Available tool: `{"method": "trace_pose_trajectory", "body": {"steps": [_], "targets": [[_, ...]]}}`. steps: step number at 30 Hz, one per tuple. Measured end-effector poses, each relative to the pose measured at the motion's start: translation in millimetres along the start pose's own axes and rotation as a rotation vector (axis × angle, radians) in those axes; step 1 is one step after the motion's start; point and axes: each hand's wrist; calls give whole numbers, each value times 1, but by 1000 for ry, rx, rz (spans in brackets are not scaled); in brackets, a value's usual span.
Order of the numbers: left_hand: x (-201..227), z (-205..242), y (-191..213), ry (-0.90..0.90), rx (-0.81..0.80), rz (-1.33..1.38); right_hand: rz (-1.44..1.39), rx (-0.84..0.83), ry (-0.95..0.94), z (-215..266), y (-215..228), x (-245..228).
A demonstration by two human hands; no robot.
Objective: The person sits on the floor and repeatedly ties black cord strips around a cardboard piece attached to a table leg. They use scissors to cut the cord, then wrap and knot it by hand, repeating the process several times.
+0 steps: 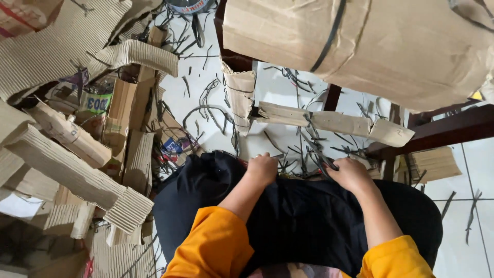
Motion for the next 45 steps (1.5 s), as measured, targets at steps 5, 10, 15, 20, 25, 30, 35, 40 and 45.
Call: {"method": "trace_pose_trajectory", "body": {"steps": [5,10,15,20,25,30,35,40,45], "targets": [[24,-5,-5,-17,-164,59,41,33,-40,-23,-15,22],[25,2,9,1,-113,60,-16,39,-31,-23,-9,19],[28,4,-40,63,229,-45,96,-21,-50,-41,-40,34],[58,43,-10,-66,429,28,114,55,116,-60,-70,25],[85,56,-57,-184,734,116,-192,36,486,-42,-87,-68],[78,52,-52,-29,587,-40,-493,59,562,-94,-161,-148],[69,69,21,119,722,-111,-477,175,699,-143,-222,-165],[71,65,57,240,868,-173,-547,177,521,-110,-219,-150],[15,60,113,-37,469,178,112,618,822,-28,-100,-77]]}}
Point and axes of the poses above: each hand's wrist, its own z-axis away from the middle knuckle, its own y-axis out of the back of the hand, x = y × z, and after that the axes turned 3 degrees about -z, right-handed
